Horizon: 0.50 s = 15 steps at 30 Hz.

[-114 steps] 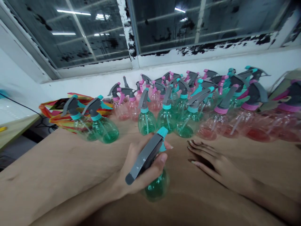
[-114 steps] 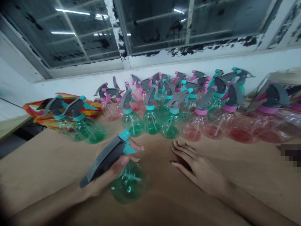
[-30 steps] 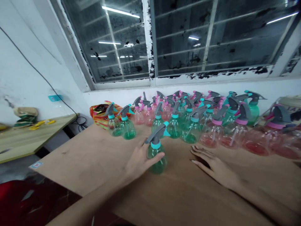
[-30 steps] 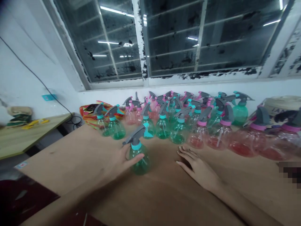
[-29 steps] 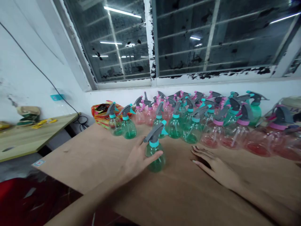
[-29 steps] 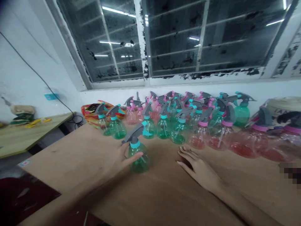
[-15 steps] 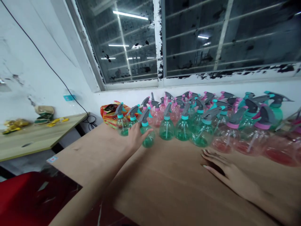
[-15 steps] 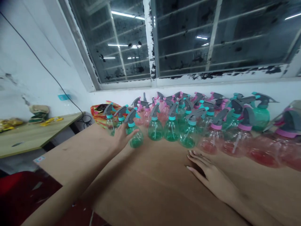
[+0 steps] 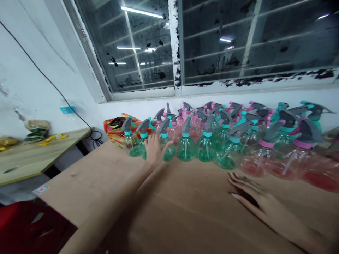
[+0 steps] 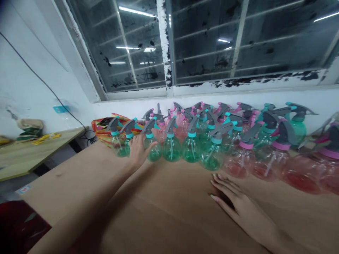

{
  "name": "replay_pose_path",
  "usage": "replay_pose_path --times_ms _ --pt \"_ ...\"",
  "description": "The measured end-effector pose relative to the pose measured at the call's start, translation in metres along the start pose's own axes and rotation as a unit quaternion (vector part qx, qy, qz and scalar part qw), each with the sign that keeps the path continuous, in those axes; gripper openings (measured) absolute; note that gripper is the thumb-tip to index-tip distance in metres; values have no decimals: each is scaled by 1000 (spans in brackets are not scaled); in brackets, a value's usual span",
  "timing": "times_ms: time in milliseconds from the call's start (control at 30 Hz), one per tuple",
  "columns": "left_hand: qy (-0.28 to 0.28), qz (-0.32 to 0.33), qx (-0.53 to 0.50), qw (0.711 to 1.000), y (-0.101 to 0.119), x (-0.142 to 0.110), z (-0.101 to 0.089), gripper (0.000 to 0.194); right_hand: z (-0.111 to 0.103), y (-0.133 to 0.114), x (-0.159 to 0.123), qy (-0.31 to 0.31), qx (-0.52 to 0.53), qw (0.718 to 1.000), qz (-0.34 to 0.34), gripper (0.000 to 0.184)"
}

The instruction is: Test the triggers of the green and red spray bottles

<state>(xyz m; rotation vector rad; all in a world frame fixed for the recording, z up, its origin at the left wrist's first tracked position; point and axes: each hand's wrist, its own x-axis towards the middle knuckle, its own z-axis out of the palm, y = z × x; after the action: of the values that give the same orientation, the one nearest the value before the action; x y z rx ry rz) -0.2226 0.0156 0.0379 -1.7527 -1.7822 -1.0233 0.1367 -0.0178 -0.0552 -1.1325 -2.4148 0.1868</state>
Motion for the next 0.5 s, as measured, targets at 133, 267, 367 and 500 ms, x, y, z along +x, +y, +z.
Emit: replay_pose_path --times_ms 133,267,367,500 --pt "56 -8 -45 997 1 -9 -9 67 2 2 -1 3 1 1000 1 51" --pt "93 -22 -106 990 7 -18 -31 57 3 1 -1 3 2 1000 5 51" --pt "29 -9 -163 986 22 -21 -39 31 2 0 -1 0 4 1000 5 50" --pt "-95 -11 -219 971 49 -14 -22 29 2 -1 1 3 3 1000 10 50"
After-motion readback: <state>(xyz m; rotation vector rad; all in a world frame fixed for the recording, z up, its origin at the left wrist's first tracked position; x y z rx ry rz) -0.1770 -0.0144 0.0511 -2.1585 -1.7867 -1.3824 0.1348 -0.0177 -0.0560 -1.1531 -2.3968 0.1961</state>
